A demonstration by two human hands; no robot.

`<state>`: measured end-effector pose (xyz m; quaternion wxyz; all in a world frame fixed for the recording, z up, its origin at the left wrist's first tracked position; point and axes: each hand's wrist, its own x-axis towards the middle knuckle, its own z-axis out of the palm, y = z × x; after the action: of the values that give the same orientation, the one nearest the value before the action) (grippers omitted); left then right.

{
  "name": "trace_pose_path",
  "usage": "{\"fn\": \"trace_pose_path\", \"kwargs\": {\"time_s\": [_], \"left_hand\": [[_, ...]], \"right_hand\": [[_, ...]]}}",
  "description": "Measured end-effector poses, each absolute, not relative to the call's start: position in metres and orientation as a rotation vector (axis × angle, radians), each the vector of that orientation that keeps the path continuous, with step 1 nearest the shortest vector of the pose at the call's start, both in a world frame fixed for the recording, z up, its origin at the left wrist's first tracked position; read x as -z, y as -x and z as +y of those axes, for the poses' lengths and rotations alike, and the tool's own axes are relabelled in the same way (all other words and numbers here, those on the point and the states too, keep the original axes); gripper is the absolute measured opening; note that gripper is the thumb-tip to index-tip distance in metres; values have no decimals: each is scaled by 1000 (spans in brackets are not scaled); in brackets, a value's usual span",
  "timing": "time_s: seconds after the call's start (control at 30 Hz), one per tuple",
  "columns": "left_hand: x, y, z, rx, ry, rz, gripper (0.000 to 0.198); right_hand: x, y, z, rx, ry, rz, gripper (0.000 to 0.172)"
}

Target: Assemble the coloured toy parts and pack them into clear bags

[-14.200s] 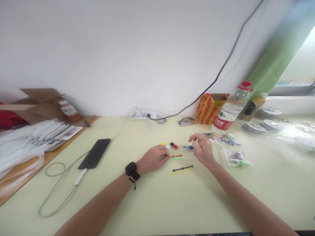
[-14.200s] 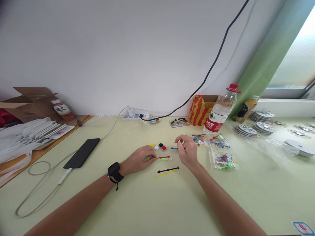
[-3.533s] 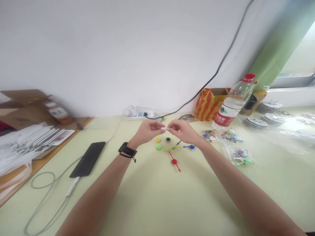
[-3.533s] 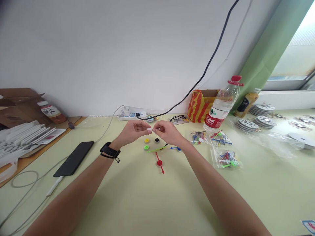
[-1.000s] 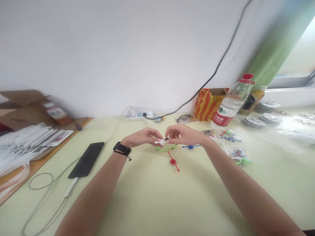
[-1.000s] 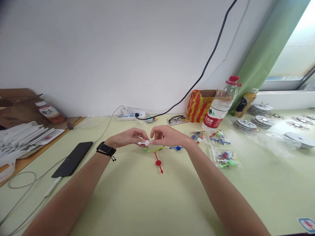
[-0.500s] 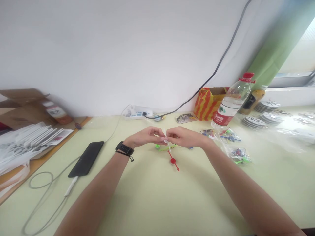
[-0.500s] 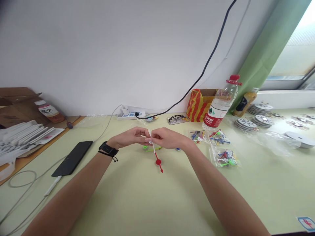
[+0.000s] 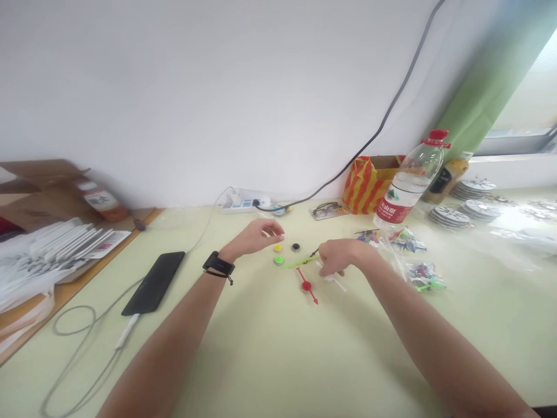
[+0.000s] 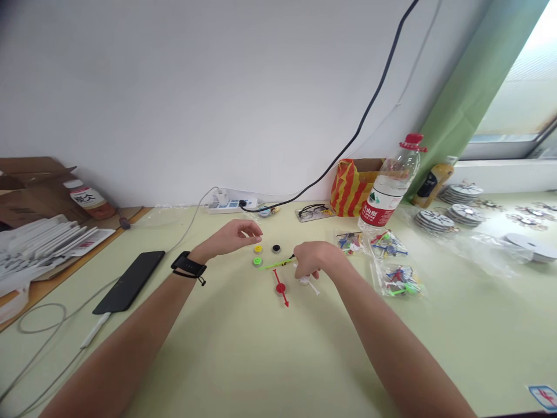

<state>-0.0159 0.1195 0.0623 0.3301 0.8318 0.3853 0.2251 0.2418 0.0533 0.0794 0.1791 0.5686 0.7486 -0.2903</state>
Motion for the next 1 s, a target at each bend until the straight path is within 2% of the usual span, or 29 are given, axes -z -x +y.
{"fn": "trace_pose_path", "kwargs": {"time_s": [0.13,0.23,0.37,0.53,0.87,1.0], "left_hand": [[-52,19,125,-509,-2250,1061,33],[-45,22,127,-435,-2294,1064,38],[-41,24,127,-360,-2336,1032,36],[-41,22,126,-337,-2312,1026,34],[-36,20,127,-306,-2254,1004,30],[-40,18,124,-271,-2226,982,32]], "right_hand": [[-81,-232,50,706,-1615,2390,26],[-82,-219,44,806,-1443,2581,28],[-74,-204,39,934,-1314,2555,24],[-69,-213,44,909,-1236,2427,18],[-76,-256,60,782,-1527,2123,30],[-79,-269,65,767,-1566,2322,24]]}}
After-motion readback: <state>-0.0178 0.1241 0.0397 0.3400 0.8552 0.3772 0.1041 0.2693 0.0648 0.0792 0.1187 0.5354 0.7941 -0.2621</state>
